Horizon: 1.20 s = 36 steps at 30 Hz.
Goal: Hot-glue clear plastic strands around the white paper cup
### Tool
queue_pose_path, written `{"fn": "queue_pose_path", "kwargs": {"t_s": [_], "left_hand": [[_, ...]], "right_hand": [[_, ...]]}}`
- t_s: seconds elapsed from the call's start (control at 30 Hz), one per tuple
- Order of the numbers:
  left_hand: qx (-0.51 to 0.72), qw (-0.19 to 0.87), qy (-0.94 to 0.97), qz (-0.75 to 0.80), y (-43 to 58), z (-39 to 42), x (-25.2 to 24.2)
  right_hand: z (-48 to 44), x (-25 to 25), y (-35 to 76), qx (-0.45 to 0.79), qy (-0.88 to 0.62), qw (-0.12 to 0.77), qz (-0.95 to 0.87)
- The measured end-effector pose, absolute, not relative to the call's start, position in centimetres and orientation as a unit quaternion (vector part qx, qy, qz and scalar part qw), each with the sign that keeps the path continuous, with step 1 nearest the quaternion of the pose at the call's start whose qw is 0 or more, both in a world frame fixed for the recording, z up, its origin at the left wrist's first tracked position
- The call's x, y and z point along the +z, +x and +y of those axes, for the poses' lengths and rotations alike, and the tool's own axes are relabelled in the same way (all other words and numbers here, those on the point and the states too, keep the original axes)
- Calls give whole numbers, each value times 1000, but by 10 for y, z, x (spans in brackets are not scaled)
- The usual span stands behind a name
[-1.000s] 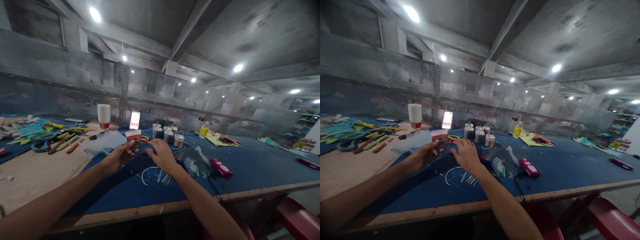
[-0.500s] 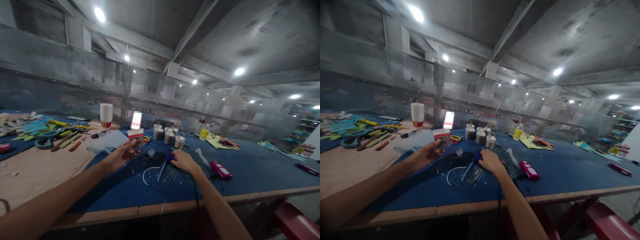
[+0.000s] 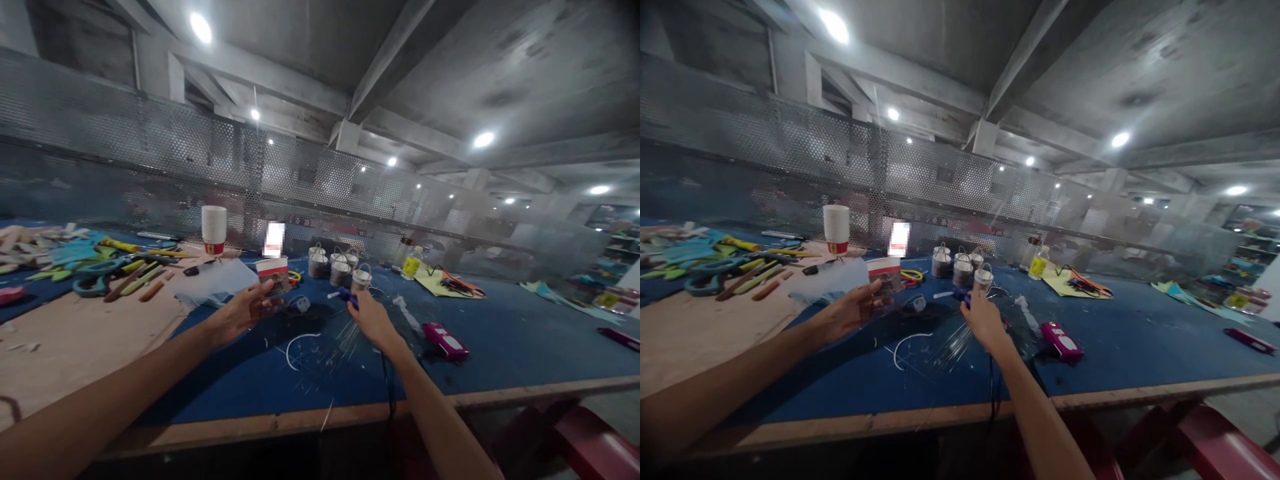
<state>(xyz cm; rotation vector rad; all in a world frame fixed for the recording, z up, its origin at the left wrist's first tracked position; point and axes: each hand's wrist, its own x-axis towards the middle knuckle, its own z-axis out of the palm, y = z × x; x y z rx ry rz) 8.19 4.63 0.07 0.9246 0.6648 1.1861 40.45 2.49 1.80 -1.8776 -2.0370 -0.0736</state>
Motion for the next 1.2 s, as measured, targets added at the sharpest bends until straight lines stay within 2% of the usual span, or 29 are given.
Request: {"fn": "queue_pose_path", "kwargs": {"t_s": [0.13, 0.27, 0.53, 0.9, 1.2], "left_hand": [[522, 674, 440, 282, 82, 45, 0], [512, 662, 461, 296, 83, 42, 3], [503, 646, 486, 305, 83, 37, 4], [491, 640, 516, 289, 86, 35, 2], [490, 636, 512, 305, 85, 37, 0]], "right_hand": [[31, 26, 408, 116, -549, 416, -716], [29, 33, 387, 282, -472, 509, -663], [23, 7, 341, 365, -317, 516, -707], [17, 5, 348, 269, -347, 484, -757], [12, 9, 347, 265, -358, 484, -753]]}}
